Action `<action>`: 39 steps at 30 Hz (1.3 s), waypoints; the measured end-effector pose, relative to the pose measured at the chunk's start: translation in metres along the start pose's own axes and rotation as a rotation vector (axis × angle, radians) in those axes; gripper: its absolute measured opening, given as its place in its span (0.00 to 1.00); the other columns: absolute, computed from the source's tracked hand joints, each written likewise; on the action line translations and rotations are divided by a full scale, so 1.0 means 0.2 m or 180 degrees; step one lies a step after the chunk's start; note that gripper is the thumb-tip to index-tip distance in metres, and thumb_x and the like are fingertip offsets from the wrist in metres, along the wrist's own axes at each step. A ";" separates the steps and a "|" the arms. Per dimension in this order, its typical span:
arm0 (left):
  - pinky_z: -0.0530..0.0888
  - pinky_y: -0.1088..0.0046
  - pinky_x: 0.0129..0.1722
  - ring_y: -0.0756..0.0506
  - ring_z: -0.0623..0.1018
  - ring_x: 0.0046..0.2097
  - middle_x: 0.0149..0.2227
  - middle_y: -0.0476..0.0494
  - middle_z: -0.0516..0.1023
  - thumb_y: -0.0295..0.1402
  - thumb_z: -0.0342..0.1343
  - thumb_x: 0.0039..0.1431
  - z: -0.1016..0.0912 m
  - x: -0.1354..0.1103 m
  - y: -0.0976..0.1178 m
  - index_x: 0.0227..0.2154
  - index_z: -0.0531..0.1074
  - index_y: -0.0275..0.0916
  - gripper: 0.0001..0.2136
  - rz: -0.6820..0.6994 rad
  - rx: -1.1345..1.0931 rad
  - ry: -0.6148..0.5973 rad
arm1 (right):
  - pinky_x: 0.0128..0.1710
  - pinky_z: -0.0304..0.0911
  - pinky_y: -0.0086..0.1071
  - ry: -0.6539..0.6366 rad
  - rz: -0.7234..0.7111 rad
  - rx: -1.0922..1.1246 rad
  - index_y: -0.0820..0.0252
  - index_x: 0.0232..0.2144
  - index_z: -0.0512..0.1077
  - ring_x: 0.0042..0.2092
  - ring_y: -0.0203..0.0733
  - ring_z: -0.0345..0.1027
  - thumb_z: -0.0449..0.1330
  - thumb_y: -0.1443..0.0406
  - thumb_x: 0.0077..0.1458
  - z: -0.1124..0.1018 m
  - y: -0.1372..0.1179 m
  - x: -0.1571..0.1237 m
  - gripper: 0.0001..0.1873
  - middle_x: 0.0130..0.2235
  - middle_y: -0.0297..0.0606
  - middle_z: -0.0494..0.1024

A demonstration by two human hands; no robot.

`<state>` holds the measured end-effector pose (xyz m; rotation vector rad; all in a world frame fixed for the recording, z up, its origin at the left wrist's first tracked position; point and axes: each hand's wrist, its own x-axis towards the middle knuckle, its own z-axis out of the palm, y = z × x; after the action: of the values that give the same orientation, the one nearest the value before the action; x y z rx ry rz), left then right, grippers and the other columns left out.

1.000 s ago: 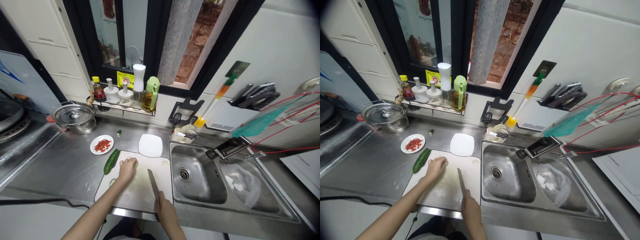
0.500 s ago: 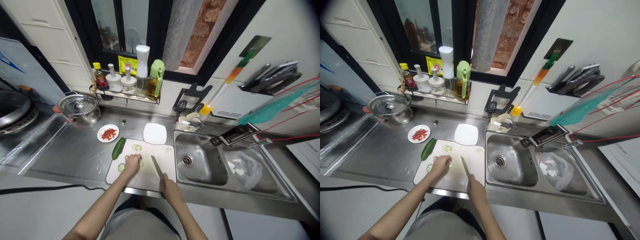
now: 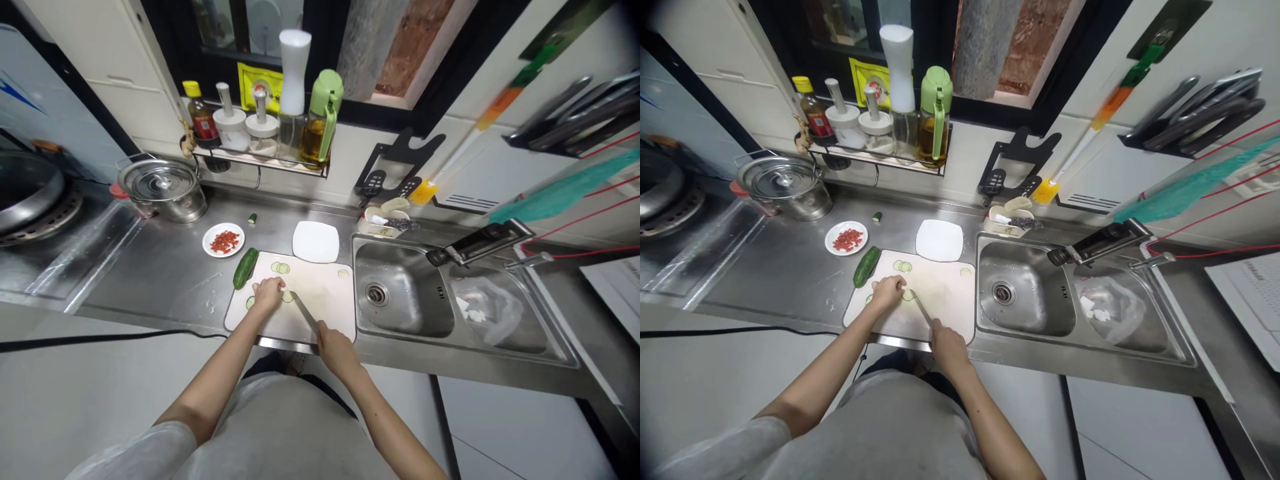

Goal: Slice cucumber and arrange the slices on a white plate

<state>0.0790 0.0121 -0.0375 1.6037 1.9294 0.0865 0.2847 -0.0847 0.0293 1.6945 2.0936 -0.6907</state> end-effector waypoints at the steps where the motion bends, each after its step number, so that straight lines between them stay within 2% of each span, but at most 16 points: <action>1: 0.58 0.62 0.47 0.42 0.72 0.48 0.41 0.46 0.79 0.27 0.52 0.54 0.00 0.00 0.00 0.38 0.73 0.45 0.11 -0.0012 -0.0004 0.0002 | 0.32 0.55 0.31 0.0002 -0.0023 -0.0011 0.60 0.47 0.62 0.38 0.46 0.73 0.42 0.68 0.64 0.00 -0.01 0.00 0.13 0.34 0.44 0.77; 21: 0.57 0.61 0.47 0.41 0.73 0.47 0.39 0.46 0.80 0.28 0.52 0.53 0.01 0.02 0.00 0.36 0.74 0.45 0.10 -0.0097 -0.0070 0.0053 | 0.36 0.59 0.32 -0.0207 -0.0040 -0.0160 0.62 0.49 0.62 0.42 0.48 0.74 0.44 0.72 0.61 -0.03 -0.10 0.03 0.15 0.37 0.47 0.78; 31: 0.56 0.60 0.48 0.41 0.72 0.48 0.40 0.46 0.79 0.28 0.54 0.52 0.01 0.04 0.00 0.37 0.73 0.44 0.10 -0.0100 -0.0038 -0.0002 | 0.35 0.64 0.32 -0.0090 -0.0023 -0.0493 0.61 0.51 0.61 0.42 0.47 0.75 0.44 0.76 0.59 0.03 -0.12 0.05 0.19 0.36 0.47 0.78; 39: 0.56 0.61 0.48 0.40 0.72 0.47 0.40 0.45 0.79 0.27 0.53 0.53 0.01 0.03 -0.01 0.37 0.75 0.46 0.11 -0.0017 0.0004 0.0027 | 0.36 0.66 0.34 -0.0057 -0.0130 -0.0649 0.62 0.49 0.62 0.42 0.48 0.75 0.44 0.76 0.60 -0.05 -0.14 0.07 0.17 0.38 0.48 0.79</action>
<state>0.0789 0.0170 -0.0429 1.6014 1.9405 0.0900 0.2546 -0.0726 0.0343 1.5336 2.1119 -0.4832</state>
